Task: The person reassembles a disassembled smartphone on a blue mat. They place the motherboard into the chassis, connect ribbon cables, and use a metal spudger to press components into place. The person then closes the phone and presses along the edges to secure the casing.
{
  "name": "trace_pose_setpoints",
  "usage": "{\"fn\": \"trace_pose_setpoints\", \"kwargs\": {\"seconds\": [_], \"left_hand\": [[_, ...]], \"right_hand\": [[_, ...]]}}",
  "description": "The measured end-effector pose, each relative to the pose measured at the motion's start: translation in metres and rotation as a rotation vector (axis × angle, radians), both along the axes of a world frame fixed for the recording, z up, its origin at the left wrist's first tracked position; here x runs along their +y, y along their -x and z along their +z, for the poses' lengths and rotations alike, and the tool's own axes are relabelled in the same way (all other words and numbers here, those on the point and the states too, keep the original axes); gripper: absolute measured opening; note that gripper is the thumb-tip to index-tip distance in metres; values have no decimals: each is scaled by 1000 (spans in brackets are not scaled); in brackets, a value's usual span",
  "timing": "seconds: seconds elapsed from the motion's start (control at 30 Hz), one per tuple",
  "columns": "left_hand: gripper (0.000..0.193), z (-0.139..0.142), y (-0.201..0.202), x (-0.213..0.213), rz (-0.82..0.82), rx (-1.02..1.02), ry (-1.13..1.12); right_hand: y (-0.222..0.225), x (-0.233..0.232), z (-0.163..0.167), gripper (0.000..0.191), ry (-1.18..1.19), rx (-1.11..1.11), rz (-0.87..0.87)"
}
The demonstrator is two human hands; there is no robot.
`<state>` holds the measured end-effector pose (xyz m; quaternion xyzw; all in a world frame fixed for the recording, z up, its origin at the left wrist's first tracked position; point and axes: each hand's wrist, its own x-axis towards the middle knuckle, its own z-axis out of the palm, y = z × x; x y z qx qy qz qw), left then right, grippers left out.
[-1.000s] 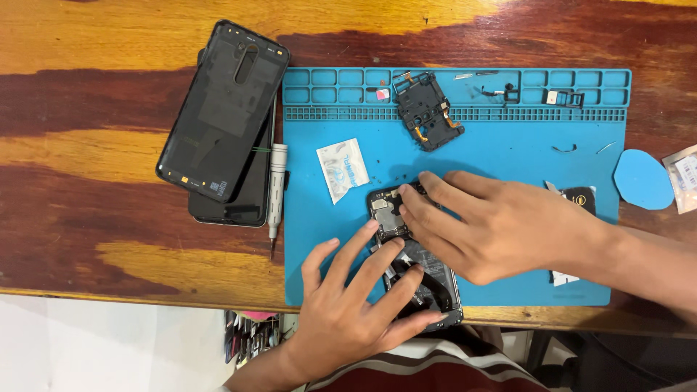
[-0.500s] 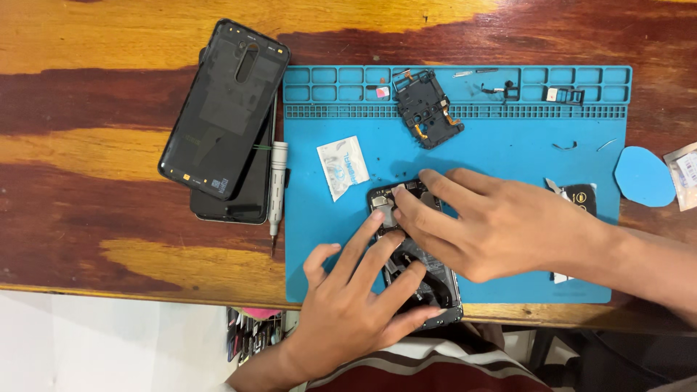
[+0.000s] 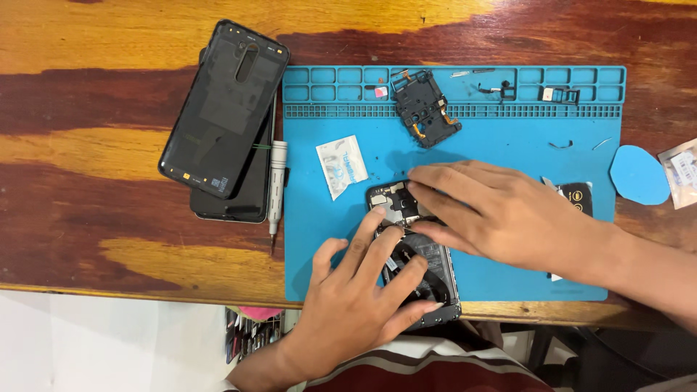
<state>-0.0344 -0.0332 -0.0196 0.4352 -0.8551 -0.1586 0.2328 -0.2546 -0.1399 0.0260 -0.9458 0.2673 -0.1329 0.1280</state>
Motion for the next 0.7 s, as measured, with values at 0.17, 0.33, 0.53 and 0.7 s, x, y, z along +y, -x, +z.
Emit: {"fn": "trace_pose_setpoints", "kwargs": {"seconds": [0.17,0.33,0.53,0.7], "left_hand": [[42,-1,-1,0,14,-9,53],[42,-4,-1,1,39,-7,125],[43,-4,-2,1,21,0,107],[44,-2,-3,-2,-3,56,45]], "right_hand": [[4,-4,-1,31,316,56,236],[5,-4,-3,28,399,103,300],[6,-2,-4,27,456,144,310],[5,0,-6,26,440,143,298]]}}
